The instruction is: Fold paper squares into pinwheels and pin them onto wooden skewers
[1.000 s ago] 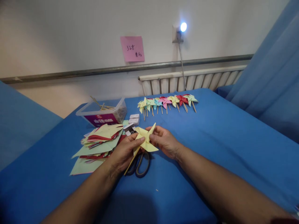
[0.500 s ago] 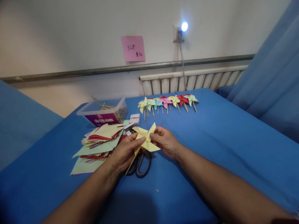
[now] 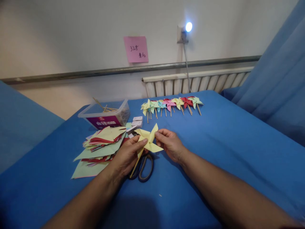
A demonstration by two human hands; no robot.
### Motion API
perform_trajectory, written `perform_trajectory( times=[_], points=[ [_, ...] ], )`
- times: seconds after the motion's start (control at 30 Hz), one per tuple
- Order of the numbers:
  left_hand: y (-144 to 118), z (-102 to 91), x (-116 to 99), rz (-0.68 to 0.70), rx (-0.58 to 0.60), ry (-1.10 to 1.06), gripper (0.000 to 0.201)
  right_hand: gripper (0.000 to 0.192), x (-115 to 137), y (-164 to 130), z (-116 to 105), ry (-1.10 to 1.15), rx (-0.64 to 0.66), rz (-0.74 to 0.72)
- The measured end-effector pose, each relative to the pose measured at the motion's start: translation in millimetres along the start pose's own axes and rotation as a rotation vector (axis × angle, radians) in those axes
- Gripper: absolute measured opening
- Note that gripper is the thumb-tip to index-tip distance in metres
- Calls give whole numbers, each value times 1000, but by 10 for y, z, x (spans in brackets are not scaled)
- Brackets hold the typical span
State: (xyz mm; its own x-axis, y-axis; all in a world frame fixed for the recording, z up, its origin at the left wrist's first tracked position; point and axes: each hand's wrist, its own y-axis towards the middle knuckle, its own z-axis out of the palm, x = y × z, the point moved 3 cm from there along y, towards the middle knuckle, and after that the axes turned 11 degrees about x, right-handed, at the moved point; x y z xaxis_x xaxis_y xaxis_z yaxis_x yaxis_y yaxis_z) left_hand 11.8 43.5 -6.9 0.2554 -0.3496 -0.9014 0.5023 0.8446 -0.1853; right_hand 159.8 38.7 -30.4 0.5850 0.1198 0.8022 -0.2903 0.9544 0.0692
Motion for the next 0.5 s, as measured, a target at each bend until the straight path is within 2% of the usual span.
perform_trajectory(
  times=[0.2, 0.37, 0.5],
  points=[
    [-19, 25, 4, -21, 27, 3, 26, 28, -15, -1, -14, -25, 5, 21],
    [-17, 36, -13, -35, 24, -26, 25, 26, 46, -4, -8, 101, 35, 21],
    [-30, 63, 4, -90, 76, -35, 23, 29, 97, -12, -3, 139, 72, 24]
  ],
)
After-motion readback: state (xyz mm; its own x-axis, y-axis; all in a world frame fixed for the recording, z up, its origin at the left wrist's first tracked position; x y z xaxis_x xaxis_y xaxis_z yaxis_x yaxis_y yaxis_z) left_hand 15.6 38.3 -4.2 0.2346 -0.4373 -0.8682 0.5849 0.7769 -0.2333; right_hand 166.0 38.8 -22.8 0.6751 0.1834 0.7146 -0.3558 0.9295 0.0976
